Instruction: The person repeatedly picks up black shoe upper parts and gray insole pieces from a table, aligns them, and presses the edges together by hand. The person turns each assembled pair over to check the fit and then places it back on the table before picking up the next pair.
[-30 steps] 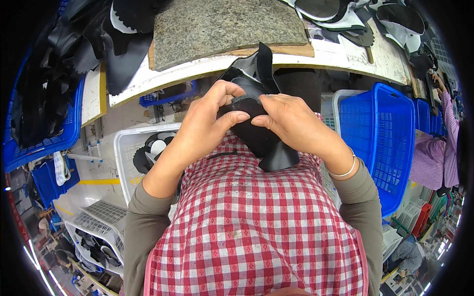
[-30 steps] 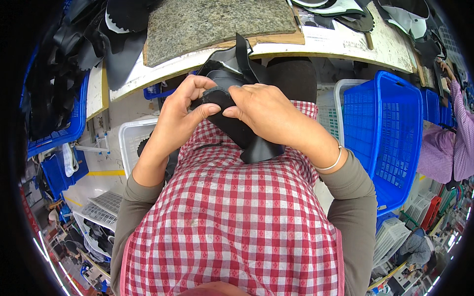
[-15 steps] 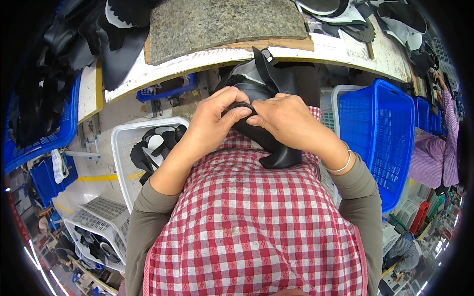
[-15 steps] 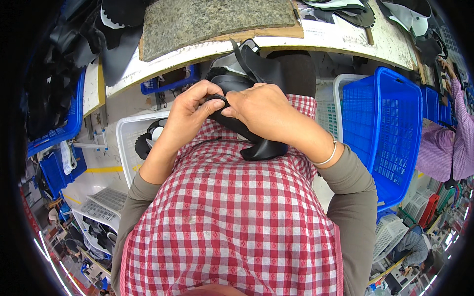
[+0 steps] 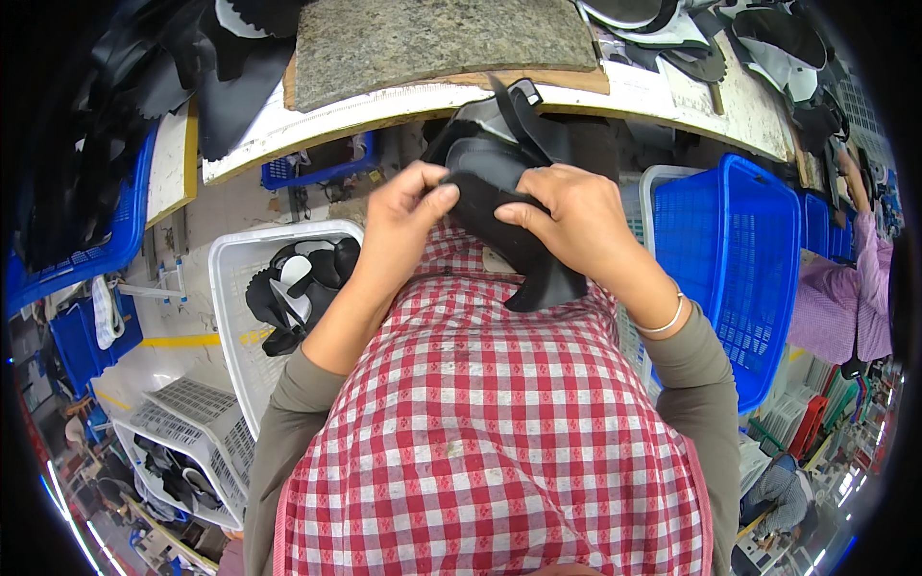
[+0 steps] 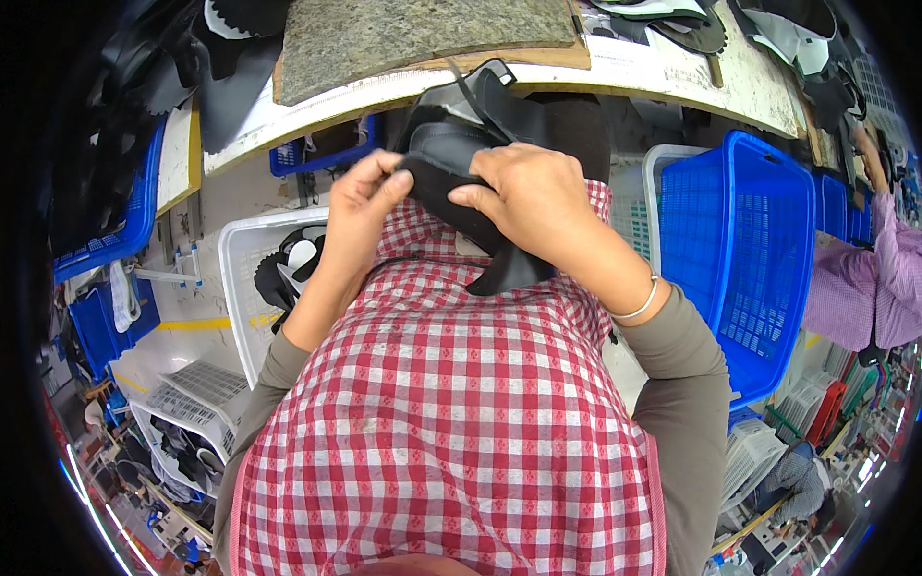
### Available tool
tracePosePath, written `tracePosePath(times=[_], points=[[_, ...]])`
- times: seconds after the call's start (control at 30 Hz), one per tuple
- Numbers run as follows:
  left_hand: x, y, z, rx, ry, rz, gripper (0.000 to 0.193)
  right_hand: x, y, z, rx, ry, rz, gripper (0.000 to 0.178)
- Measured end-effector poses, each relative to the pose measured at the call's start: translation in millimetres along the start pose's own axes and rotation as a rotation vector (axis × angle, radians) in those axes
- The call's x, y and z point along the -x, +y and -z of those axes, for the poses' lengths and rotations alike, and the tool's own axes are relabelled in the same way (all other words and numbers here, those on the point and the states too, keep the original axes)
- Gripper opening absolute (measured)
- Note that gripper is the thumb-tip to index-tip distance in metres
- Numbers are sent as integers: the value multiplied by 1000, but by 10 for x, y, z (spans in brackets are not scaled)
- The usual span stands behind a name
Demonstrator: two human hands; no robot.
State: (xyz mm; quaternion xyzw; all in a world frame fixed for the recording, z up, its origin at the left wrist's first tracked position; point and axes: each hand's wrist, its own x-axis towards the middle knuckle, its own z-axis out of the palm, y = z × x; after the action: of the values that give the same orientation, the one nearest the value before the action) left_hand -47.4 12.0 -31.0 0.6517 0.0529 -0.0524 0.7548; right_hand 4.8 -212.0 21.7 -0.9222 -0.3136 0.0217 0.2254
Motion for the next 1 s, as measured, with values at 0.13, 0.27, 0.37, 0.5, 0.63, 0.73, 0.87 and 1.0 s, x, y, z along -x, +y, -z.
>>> tracePosePath(times=[0.13, 0.27, 0.37, 0.5, 0.63, 0.73, 0.87, 1.0], points=[[-367, 739, 212, -230, 404, -291, 21, 89, -171, 369, -16, 323, 156, 36], [-665, 1516, 923, 354, 126, -386, 31, 148, 39, 878, -555, 558, 43, 11], [-769, 1229, 1118, 237, -16, -256, 32, -196, 341, 698, -572, 439, -185, 46], [-965, 299, 814, 103, -291, 27, 37, -443, 513, -27, -859, 239, 215, 68], [-1188, -100, 540, 125, -477, 139, 43, -366, 667, -284, -1439, -170, 72, 38], [-1134, 133, 748, -13, -321, 19, 48, -227, 844, -142, -1462, -245, -17, 31], [-801, 651, 1173, -84, 83, -160, 48, -118, 1087, 164, -1416, -163, 183, 15], [-665, 740, 763, -327, -451, -158, 43, -201, 1145, 290, -1145, -302, 99, 14]])
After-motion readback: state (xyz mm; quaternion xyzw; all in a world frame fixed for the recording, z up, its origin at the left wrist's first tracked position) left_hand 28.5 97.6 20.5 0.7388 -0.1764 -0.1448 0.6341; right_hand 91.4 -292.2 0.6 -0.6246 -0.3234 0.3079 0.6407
